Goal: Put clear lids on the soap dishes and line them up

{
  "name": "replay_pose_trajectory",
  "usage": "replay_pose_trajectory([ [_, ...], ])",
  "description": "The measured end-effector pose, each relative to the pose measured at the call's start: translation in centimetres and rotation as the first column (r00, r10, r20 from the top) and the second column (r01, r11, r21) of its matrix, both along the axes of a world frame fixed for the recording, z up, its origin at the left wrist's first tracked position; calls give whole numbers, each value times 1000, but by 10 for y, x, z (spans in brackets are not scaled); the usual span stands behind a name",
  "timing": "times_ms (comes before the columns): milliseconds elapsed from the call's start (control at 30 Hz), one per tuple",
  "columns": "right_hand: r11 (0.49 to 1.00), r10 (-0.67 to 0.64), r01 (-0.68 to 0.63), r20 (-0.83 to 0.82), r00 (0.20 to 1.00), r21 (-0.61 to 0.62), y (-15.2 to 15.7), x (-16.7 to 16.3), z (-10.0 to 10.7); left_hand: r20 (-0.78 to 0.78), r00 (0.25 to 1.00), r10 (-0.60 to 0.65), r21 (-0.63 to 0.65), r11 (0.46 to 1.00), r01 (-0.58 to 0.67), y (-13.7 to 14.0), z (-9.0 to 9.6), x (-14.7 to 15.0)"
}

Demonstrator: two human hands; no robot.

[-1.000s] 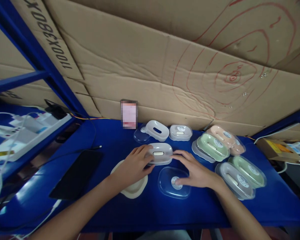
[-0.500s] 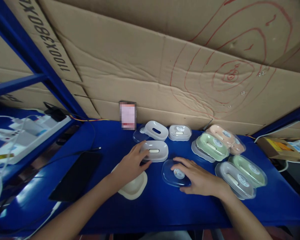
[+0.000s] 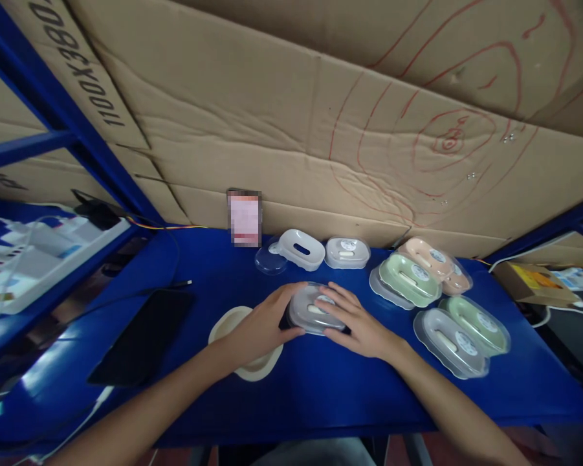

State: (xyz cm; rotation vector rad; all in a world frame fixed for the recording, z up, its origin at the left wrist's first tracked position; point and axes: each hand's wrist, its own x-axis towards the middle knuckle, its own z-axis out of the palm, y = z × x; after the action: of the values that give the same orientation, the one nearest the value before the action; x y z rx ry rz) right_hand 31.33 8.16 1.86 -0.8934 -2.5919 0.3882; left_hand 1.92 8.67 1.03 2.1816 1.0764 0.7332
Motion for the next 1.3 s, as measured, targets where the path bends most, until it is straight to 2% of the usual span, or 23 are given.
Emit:
replay_pose_trajectory([
  [333, 964, 81, -113, 139, 987, 241, -4, -4, -12, -70, 997, -39, -6, 999, 39, 3, -2, -11],
  [533, 966, 109, -129, 101, 989, 225, -4, -3, -13, -106, 993, -56, -66, 997, 49, 5, -2, -12],
  [667, 973, 102, -111, 54, 993, 203, -5, -5, -11, -71, 994, -79, -79, 994, 74, 5, -3, -11],
  [867, 942, 101, -138, 135, 986, 307, -5, -8, -11, -50, 993, -109, -94, 990, 104, 7, -4, -12],
  [1067, 914, 70, -126, 156, 985, 386, -5, -10, -15, -40, 984, -174, -100, 980, 169, 13, 6, -18],
  [1167, 912, 66, -118, 143, 987, 392, -3, -7, -11, -88, 988, -130, -44, 991, 126, 16, 6, -20],
  [1233, 916, 36, -77, 111, 993, 393, -1, -2, -7, -162, 986, -30, 79, 996, 43, 20, 1, -21],
  [1300, 919, -37, 0, 86, 996, 395, 3, 4, -4, -248, 963, 106, 250, 967, -42, 26, -7, -23],
])
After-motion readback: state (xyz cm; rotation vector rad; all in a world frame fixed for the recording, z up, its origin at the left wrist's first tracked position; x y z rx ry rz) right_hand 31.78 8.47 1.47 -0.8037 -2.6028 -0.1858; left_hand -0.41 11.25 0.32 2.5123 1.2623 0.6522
